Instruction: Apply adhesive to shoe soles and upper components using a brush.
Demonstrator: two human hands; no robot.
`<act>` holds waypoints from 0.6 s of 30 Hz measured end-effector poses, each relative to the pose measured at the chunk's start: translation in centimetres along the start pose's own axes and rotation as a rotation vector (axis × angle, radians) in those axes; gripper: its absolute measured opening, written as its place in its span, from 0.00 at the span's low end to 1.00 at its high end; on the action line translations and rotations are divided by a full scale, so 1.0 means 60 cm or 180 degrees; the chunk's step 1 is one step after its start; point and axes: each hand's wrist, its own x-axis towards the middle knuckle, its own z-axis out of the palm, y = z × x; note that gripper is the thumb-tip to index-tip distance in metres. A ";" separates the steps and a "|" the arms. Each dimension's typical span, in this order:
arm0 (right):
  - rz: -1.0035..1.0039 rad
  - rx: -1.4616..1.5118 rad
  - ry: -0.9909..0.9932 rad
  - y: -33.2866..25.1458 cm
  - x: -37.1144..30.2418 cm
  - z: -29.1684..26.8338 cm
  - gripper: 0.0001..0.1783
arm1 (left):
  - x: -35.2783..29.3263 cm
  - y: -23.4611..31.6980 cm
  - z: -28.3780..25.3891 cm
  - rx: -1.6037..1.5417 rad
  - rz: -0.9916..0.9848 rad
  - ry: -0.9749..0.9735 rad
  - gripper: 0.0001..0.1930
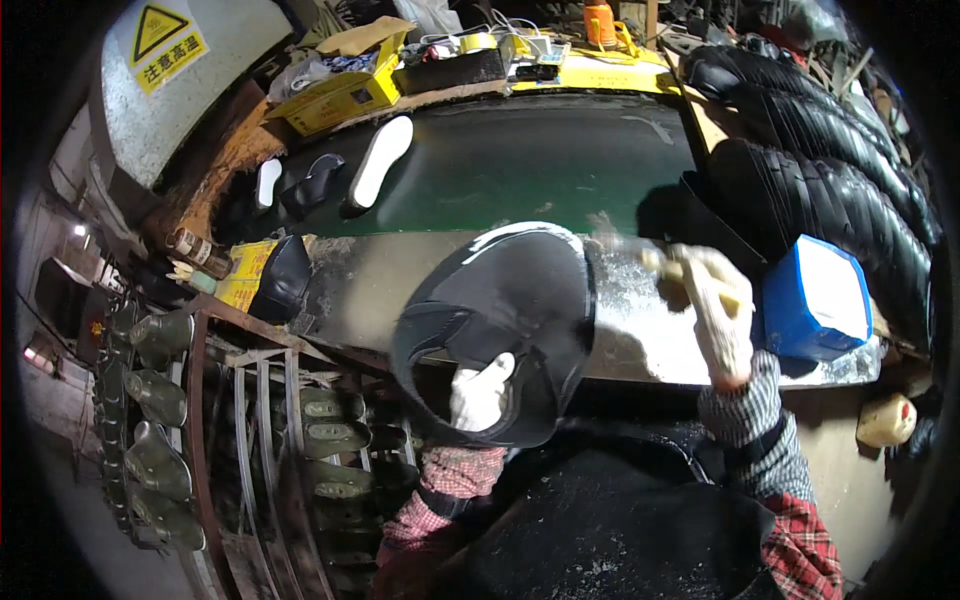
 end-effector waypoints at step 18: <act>-0.0779 0.0366 -0.2800 -0.105 -0.064 0.096 0.17 | 0.051 0.103 0.095 -0.1182 0.0016 -0.1068 0.17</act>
